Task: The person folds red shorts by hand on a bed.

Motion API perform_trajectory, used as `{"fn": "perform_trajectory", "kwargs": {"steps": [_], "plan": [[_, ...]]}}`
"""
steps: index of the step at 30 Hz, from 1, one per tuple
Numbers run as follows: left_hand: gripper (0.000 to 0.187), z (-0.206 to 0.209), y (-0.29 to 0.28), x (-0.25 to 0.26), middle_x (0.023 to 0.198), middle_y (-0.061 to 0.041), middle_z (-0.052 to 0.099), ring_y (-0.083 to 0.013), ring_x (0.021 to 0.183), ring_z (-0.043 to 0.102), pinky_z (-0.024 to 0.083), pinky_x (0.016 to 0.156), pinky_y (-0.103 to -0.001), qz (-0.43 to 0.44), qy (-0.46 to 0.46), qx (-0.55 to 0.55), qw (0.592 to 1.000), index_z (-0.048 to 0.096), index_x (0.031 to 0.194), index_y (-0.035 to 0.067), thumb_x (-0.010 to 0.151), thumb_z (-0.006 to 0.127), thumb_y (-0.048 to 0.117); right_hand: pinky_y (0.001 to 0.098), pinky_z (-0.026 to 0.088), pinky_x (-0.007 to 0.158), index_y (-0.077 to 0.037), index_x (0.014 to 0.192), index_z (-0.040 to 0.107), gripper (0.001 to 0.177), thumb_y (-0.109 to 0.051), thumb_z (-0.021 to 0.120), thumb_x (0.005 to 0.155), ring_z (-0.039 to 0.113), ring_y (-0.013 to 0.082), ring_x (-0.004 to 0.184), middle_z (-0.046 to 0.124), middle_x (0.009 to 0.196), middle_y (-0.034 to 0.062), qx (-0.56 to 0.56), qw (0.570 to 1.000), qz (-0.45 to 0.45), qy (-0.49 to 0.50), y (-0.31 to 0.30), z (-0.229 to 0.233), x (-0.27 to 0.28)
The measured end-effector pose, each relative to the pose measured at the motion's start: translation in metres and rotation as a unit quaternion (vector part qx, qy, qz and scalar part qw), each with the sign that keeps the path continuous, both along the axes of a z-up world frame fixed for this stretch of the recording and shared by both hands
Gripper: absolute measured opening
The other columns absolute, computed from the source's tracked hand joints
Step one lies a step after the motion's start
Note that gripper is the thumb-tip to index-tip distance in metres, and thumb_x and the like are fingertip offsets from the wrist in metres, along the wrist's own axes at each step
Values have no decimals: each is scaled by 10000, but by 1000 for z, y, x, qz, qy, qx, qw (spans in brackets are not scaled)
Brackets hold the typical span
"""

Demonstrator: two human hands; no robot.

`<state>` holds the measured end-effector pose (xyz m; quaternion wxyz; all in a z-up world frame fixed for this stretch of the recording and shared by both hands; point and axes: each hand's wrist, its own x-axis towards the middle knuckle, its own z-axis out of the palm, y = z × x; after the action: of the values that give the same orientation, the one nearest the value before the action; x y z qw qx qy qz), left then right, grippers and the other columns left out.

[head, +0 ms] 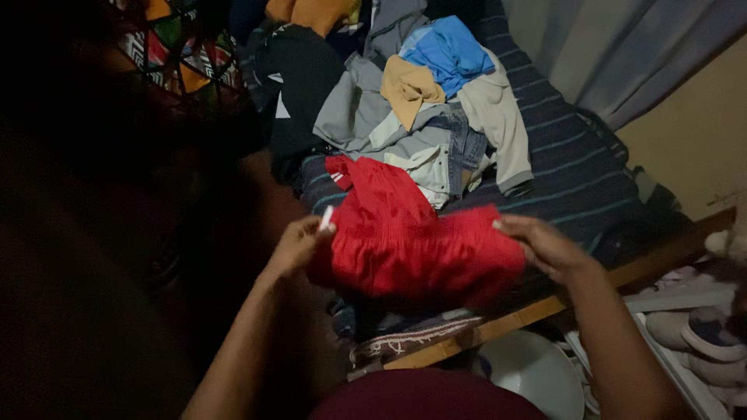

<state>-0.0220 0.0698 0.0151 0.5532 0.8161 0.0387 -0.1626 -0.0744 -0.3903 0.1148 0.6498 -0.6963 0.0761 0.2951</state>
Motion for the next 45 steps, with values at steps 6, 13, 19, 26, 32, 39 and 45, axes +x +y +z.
{"fn": "perform_trajectory", "kwargs": {"steps": [6, 13, 19, 26, 32, 39, 45], "plan": [[215, 32, -29, 10, 896, 13, 712, -94, 766, 586, 466, 703, -272, 93, -84, -141, 982, 747, 1104, 54, 976, 692, 218, 294, 576, 851, -38, 1308, 630, 354, -203, 555, 1004, 692, 135, 950, 718, 1118, 93, 87, 986, -117, -76, 32, 23, 9], [217, 11, -46, -13, 999, -15, 752, -91, 899, 678, 530, 838, -260, 106, -147, -118, 976, 718, 1115, 45, 969, 705, 205, 380, 523, 945, -69, 1267, 629, 355, -207, 589, 942, 680, 178, 1074, 711, 1203, 77, 12, 986, -152, -71, 56, 14, -7], [227, 5, -62, -36, 916, -19, 719, -107, 819, 650, 539, 775, -268, 133, -112, -115, 978, 682, 989, 52, 832, 827, 127, 351, 562, 910, -116, 1268, 618, 381, -239, 674, 912, 711, 170, 1041, 724, 1171, 95, -37, 986, -157, -44, 69, 11, -31], [134, 22, -46, -39, 906, 11, 728, -69, 834, 641, 514, 788, -232, 123, -176, -110, 970, 734, 988, 48, 895, 782, 132, 318, 582, 816, -63, 1178, 663, 250, -192, 653, 965, 718, 168, 895, 757, 1024, 74, 2, 965, -250, -74, 59, 7, -28], [131, 31, -67, -44, 858, 17, 703, -73, 770, 604, 488, 723, -240, 153, -162, -150, 963, 748, 967, 30, 908, 804, 133, 305, 589, 832, -57, 1190, 652, 249, -136, 668, 955, 730, 152, 917, 748, 1090, 90, 88, 942, -306, -110, 76, -1, -22], [153, 25, -110, -54, 815, 43, 658, -49, 751, 577, 483, 696, -222, 139, -193, -156, 959, 711, 925, 38, 863, 836, 102, 300, 594, 774, -46, 1170, 610, 272, -85, 692, 914, 714, 157, 878, 714, 1040, 87, 89, 958, -253, -104, 110, -10, -23], [143, 24, -140, -59, 809, 38, 657, -53, 734, 578, 470, 669, -230, 126, -147, -214, 958, 706, 948, 31, 862, 813, 71, 283, 587, 710, -47, 1101, 575, 221, -73, 691, 914, 701, 140, 826, 712, 984, 82, 124, 964, -213, -101, 138, -10, -21]]}}
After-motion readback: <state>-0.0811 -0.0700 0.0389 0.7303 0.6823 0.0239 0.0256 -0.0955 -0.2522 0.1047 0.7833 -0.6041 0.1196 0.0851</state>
